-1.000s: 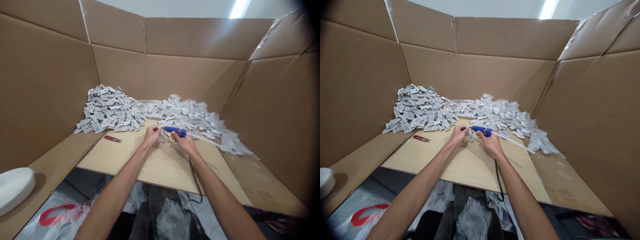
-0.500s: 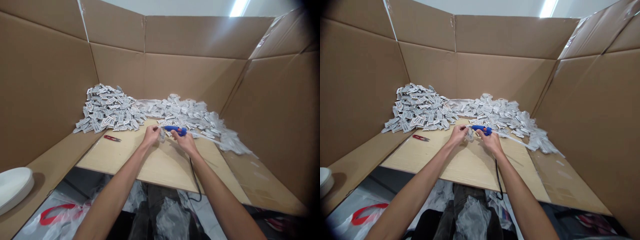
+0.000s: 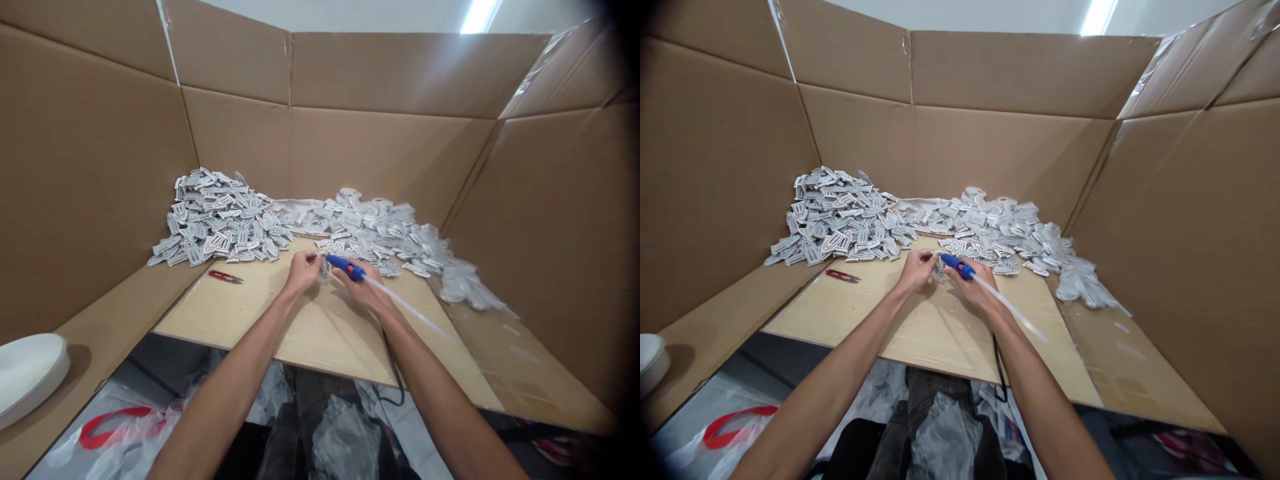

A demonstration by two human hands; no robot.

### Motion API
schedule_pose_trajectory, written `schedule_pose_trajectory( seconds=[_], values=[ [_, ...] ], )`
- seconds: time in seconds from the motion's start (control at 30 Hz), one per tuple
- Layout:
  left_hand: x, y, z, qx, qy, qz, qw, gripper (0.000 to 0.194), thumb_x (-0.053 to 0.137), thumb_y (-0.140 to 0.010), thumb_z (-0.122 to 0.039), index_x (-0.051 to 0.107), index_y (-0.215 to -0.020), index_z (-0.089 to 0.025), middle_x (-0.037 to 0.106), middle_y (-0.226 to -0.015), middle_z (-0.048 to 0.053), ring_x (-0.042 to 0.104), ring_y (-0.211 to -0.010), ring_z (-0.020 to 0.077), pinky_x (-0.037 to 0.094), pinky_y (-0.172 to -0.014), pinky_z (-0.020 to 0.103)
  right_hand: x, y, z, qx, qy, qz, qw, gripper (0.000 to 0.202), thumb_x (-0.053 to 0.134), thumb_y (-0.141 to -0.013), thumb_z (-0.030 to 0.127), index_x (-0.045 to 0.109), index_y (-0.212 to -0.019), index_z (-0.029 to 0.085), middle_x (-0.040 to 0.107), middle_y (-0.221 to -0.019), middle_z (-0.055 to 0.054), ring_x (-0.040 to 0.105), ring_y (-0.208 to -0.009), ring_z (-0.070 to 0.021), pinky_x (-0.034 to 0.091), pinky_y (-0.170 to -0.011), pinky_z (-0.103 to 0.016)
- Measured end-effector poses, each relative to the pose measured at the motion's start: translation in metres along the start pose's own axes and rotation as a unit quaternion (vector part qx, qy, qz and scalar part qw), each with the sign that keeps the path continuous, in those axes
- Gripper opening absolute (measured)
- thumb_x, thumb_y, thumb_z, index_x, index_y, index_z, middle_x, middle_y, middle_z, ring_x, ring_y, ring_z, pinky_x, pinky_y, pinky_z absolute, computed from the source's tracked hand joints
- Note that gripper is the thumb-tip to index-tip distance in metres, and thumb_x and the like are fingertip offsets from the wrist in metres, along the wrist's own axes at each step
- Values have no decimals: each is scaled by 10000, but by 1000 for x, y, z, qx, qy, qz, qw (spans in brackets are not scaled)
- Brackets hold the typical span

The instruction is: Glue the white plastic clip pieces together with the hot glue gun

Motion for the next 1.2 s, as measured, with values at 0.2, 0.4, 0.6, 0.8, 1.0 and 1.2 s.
schedule_pose_trajectory(
  seconds=[0.2, 0.4, 0.6, 0.8, 1.0, 1.2],
  values=[
    [1, -2, 0, -32, -16, 38, 999, 248, 691, -789, -322, 643, -632, -136, 575, -555, 1, 440, -516, 97, 323, -511, 222, 12, 7, 16, -124, 134, 9, 983, 306, 605, -948, 505, 650, -883, 209, 717, -847, -74, 626, -762, -216, 344, -634, -276],
    [-2, 1, 10, -111, -4, 27, 993, 212, 679, -765, -202, 613, -573, -138, 542, -525, -7, 448, -494, 95, 310, -499, 231, -11, 13, 35, -189, 152, -129, 961, 278, 523, -1006, 438, 623, -942, 186, 688, -887, -111, 616, -840, -240, 387, -718, -306],
    [12, 28, 38, -280, 56, 197, 938, 112, 761, -653, -129, 670, -599, -91, 648, -595, 83, 580, -525, 143, 454, -564, 281, -34, 9, 6, -68, 42, -197, 977, 372, 539, -973, 557, 578, -854, 207, 603, -768, -34, 519, -685, -186, 377, -676, -289],
    [-62, -14, 12, -149, 152, -98, 972, 385, 817, -680, -209, 714, -1046, -151, 747, -907, 95, 711, -858, 202, 564, -788, 307, -44, 8, -12, 40, -13, -221, 974, 460, 520, -938, 640, 564, -791, 206, 524, -656, 17, 444, -616, -156, 337, -641, -280],
    [-66, -24, -5, -40, 87, -110, 989, 537, 772, -768, -204, 624, -1282, -252, 683, -1267, 112, 656, -1177, 218, 509, -1018, 366, -32, 2, -22, 75, -7, -167, 983, 443, 516, -927, 634, 590, -827, 209, 606, -706, -24, 514, -658, -184, 358, -649, -287],
    [-18, -7, 3, 16, -220, 49, 974, 281, 590, -843, -141, 735, -1084, -131, 708, -1203, 149, 636, -1145, 276, 463, -1083, 445, 2, -6, -44, 97, 61, 29, 993, 248, 684, -799, 447, 633, -806, 204, 662, -727, -41, 566, -657, -192, 370, -628, -280]
  ],
)
Point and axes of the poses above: each hand's wrist, its own y-axis away from the middle knuckle, its own x-axis out of the palm, z = x × y, the point moved 9 cm from there along -y, towards the middle knuckle
